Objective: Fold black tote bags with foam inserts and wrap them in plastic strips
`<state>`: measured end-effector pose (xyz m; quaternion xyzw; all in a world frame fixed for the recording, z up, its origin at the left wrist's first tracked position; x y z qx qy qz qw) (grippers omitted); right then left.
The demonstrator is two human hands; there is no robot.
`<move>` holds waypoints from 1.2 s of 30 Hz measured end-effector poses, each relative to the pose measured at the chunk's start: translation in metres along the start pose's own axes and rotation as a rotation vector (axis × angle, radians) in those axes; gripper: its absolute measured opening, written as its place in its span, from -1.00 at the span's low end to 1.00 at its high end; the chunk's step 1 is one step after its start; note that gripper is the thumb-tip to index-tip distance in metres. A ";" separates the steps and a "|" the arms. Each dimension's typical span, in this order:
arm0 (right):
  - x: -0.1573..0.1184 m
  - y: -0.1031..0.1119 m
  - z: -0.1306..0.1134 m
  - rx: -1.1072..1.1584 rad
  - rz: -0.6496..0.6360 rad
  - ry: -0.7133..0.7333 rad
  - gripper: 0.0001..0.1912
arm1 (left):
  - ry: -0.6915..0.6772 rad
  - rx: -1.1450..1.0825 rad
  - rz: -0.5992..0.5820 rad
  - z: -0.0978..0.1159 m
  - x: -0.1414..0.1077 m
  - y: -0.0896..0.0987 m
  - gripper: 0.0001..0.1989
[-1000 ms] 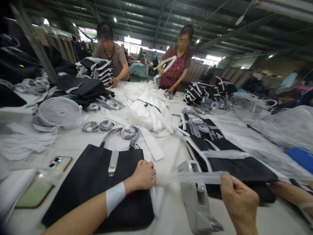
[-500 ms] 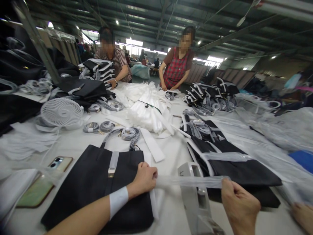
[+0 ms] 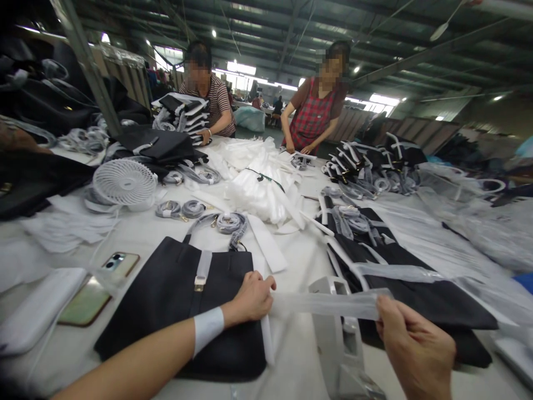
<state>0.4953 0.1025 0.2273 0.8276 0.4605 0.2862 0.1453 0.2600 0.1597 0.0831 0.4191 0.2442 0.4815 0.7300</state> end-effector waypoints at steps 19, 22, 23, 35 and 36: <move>-0.090 -0.177 -0.119 0.297 -1.336 0.453 -0.50 | 0.477 -1.031 0.040 -0.083 -0.155 0.070 -0.39; -0.111 -0.216 -0.092 0.260 -1.332 0.508 -0.52 | 0.588 -1.482 -0.076 -0.091 -0.162 0.086 -0.24; -0.118 -0.228 -0.082 0.223 -1.307 0.552 -0.54 | 0.597 -1.534 -0.106 -0.092 -0.163 0.089 -0.25; -0.136 -0.226 -0.039 0.123 -1.243 0.863 -0.88 | 0.823 -0.909 -0.198 -0.089 -0.142 0.082 -0.84; -0.128 -0.219 -0.042 0.136 -1.220 0.868 -0.87 | 0.822 -0.868 -0.195 -0.090 -0.141 0.080 -0.86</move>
Point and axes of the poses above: each hand's wrist, its own x-axis towards the middle knuckle, its own y-axis out of the back of the hand, z = x × y, the point moved 1 cm from there along x, towards the middle knuckle, and after that the axes turned 8 degrees about x, right-handed, at the moved point
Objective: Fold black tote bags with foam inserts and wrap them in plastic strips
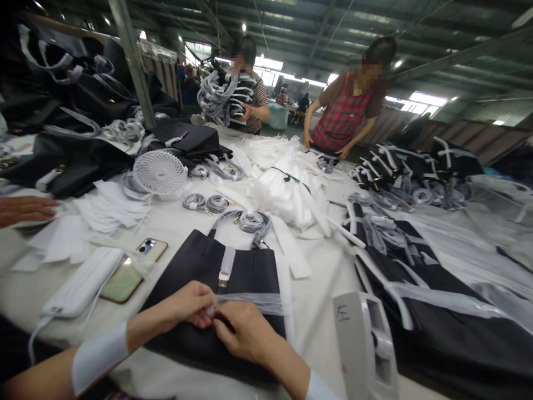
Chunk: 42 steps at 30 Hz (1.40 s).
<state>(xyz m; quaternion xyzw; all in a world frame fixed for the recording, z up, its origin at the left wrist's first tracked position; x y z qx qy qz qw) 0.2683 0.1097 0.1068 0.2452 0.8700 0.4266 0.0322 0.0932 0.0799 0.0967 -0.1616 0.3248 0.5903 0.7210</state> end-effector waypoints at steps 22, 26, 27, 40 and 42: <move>0.001 -0.012 0.024 -0.390 -0.266 0.218 -0.29 | -0.244 0.718 0.169 0.000 0.000 0.034 -0.68; 0.007 -0.025 0.026 -0.408 -0.198 0.260 -0.25 | -0.260 0.702 0.210 0.007 -0.009 0.038 -0.66; 0.007 -0.027 0.028 -0.411 -0.172 0.275 -0.26 | -0.281 0.702 0.258 0.006 -0.014 0.041 -0.69; 0.012 -0.031 0.034 -0.455 -0.036 0.349 -0.30 | -0.256 -0.775 0.712 -0.097 -0.024 0.089 -0.74; 0.012 -0.032 0.035 -0.475 -0.023 0.363 -0.29 | -0.278 -0.806 0.666 -0.089 -0.014 0.091 -0.75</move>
Point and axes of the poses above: each hand's wrist, its own x-axis towards the middle knuckle, its own y-axis out of the back of the hand, z = x × y, the point moved 1 cm from there along x, towards the middle knuckle, and after that the axes turned 8 degrees about x, right-handed, at the moved point
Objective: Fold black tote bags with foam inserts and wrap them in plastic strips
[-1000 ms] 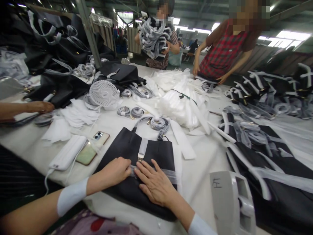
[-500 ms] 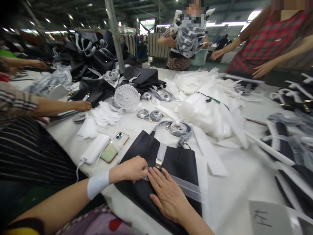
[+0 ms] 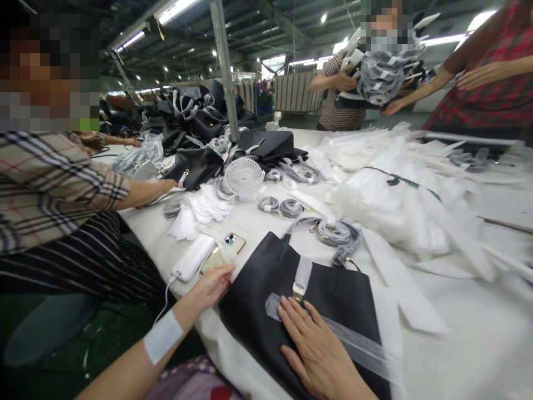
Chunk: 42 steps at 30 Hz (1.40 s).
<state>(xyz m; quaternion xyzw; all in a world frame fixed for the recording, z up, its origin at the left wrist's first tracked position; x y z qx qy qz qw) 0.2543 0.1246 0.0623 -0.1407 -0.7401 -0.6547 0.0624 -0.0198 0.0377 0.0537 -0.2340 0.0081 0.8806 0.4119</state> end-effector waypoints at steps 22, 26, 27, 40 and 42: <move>0.000 -0.002 0.005 -0.184 0.108 0.098 -0.25 | -0.537 -0.315 0.363 0.165 0.052 0.067 -0.59; 0.000 0.002 0.002 -0.107 0.039 0.046 -0.27 | -0.368 -0.259 0.061 0.118 0.039 0.050 -0.48; -0.001 0.003 0.001 -0.077 0.009 0.028 -0.28 | -0.300 -0.211 -0.031 0.095 0.035 0.040 -0.47; -0.001 0.012 -0.004 0.264 -0.189 -0.136 -0.31 | -0.959 0.786 -0.227 0.035 -0.037 -0.043 -0.55; -0.001 0.014 -0.006 0.287 -0.189 -0.144 -0.32 | -1.134 1.022 -0.398 0.030 -0.048 -0.063 -0.52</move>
Point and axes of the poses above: each hand's wrist, its own x-axis towards the middle knuckle, its own y-axis out of the back of the hand, z = x × y, the point moved 1 cm from there along x, towards the middle knuckle, and after that the axes turned 8 degrees about x, right-handed, at the moved point
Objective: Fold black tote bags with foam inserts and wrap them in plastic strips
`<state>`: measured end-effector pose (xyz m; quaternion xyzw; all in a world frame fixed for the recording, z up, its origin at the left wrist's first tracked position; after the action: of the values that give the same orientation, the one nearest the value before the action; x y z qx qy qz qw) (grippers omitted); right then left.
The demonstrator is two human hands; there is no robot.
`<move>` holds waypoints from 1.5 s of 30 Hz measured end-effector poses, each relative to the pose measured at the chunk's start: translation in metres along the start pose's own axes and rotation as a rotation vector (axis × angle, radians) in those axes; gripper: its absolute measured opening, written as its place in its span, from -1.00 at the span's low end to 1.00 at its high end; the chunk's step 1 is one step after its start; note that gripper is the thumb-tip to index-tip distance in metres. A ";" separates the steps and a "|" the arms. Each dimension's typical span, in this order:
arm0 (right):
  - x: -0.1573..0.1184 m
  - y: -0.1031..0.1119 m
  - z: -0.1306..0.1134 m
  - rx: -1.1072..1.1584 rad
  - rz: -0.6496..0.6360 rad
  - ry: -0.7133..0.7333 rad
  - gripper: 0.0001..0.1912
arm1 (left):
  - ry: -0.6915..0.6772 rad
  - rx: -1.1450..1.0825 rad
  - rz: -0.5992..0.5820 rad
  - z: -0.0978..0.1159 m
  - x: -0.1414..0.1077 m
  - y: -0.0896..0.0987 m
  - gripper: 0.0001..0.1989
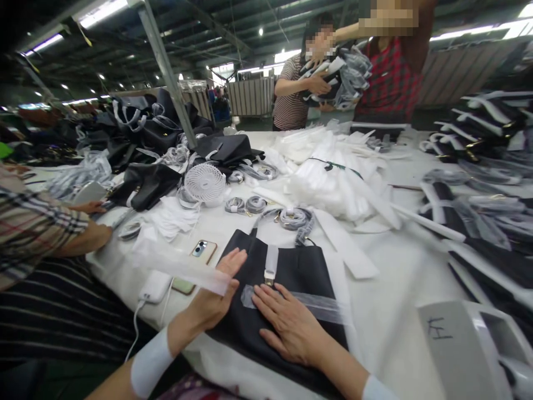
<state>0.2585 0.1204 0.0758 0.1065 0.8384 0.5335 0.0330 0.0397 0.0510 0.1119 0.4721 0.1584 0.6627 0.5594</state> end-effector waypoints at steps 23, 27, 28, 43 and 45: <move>-0.001 -0.015 0.013 0.325 0.425 -0.064 -0.29 | 0.174 0.268 -0.075 0.033 -0.001 -0.114 -0.44; -0.007 -0.005 0.016 0.465 0.701 -0.158 -0.42 | 0.132 0.437 -0.112 0.037 0.001 -0.116 -0.42; -0.013 0.001 0.015 0.472 0.774 -0.215 -0.43 | 0.126 0.482 -0.118 0.038 0.002 -0.117 -0.41; -0.034 0.049 -0.018 0.488 0.708 -0.898 -0.35 | 0.049 0.683 -0.136 0.052 0.004 -0.116 -0.42; -0.029 0.048 -0.014 0.417 0.720 -0.889 -0.46 | 0.034 0.673 -0.143 0.052 0.004 -0.115 -0.41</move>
<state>0.2916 0.1209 0.1230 0.6001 0.7424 0.2402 0.1760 0.1498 0.0752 0.0550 0.6066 0.4100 0.5401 0.4149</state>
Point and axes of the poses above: each hand's wrist, its own x-axis towards the middle knuckle, its own y-axis out of the back of the hand, z = x × y, the point moved 1 cm from there along x, towards the middle knuckle, and after that the axes turned 8 degrees about x, right-handed, at the moved point
